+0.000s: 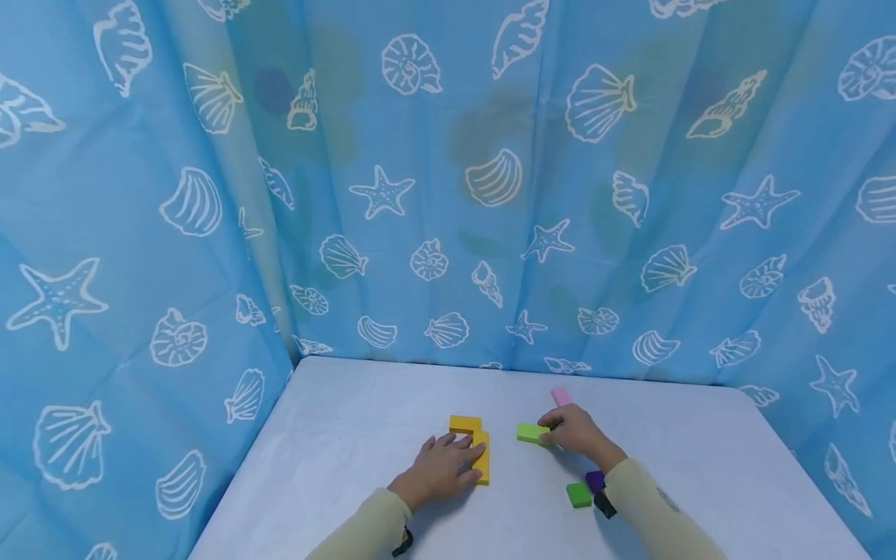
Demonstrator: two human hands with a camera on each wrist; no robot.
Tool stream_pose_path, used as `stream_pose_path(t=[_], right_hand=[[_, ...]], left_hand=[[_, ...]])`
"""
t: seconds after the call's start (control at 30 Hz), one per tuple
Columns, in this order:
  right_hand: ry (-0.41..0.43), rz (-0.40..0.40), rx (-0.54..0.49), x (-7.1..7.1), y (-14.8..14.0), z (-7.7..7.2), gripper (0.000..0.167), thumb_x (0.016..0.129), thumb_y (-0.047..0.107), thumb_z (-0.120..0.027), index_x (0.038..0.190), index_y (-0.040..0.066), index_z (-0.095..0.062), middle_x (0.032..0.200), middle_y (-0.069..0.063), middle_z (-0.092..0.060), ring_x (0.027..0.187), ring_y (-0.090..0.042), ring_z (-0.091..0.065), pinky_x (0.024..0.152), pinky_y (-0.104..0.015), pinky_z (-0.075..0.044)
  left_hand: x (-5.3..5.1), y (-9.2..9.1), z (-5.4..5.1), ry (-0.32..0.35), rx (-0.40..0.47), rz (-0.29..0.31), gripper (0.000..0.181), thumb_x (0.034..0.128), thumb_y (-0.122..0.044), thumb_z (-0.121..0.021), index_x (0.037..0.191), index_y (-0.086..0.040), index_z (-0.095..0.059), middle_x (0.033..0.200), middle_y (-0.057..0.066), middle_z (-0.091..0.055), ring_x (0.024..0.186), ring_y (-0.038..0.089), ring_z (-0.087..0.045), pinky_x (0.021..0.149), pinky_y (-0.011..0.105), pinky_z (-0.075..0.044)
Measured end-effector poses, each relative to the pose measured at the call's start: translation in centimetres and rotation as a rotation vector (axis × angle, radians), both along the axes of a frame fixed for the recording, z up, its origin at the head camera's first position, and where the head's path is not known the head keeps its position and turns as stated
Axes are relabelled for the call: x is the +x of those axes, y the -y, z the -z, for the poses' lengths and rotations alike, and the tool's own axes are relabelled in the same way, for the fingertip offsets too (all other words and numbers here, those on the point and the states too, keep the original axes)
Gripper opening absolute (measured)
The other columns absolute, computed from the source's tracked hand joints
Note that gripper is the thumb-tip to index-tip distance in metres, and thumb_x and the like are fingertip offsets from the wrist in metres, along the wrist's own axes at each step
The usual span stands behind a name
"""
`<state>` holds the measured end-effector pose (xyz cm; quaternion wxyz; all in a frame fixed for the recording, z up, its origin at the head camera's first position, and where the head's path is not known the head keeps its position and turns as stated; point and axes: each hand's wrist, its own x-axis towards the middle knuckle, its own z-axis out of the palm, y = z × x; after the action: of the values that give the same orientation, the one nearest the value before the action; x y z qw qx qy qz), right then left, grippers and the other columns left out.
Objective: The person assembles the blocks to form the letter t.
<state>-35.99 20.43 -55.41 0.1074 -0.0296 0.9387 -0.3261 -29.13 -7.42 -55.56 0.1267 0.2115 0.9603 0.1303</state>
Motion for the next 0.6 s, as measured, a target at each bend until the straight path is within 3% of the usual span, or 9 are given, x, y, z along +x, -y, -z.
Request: stream_pose_path(t=[0.27,0.6], right_hand=[[0.041,0.042,-0.073,-0.73,0.21,0.13,0.03,0.084,0.015,-0.078,0.112,0.008,-0.075,0.108,-0.006,-0.072,0.087,-0.018,-0.062,0.081,-0.036,-0.057],[0.041,0.087,-0.137,-0.53,0.21,0.61,0.028,0.084,0.012,-0.076,0.111,0.006,-0.075,0.104,-0.006,-0.072,0.082,-0.018,-0.06,0.075,-0.033,-0.057]], left_hand=[[-0.16,0.12,-0.42,-0.001,0.004,0.007,0.054,0.097,-0.052,-0.054,0.148,-0.036,-0.044,0.156,-0.003,-0.043,0.145,0.031,-0.037,0.116,0.061,-0.027],[-0.22,0.23,0.2,0.006,0.023,-0.005,0.054,0.0963,-0.053,-0.055,0.147,-0.037,-0.046,0.155,-0.004,-0.044,0.145,0.031,-0.037,0.116,0.062,-0.026]])
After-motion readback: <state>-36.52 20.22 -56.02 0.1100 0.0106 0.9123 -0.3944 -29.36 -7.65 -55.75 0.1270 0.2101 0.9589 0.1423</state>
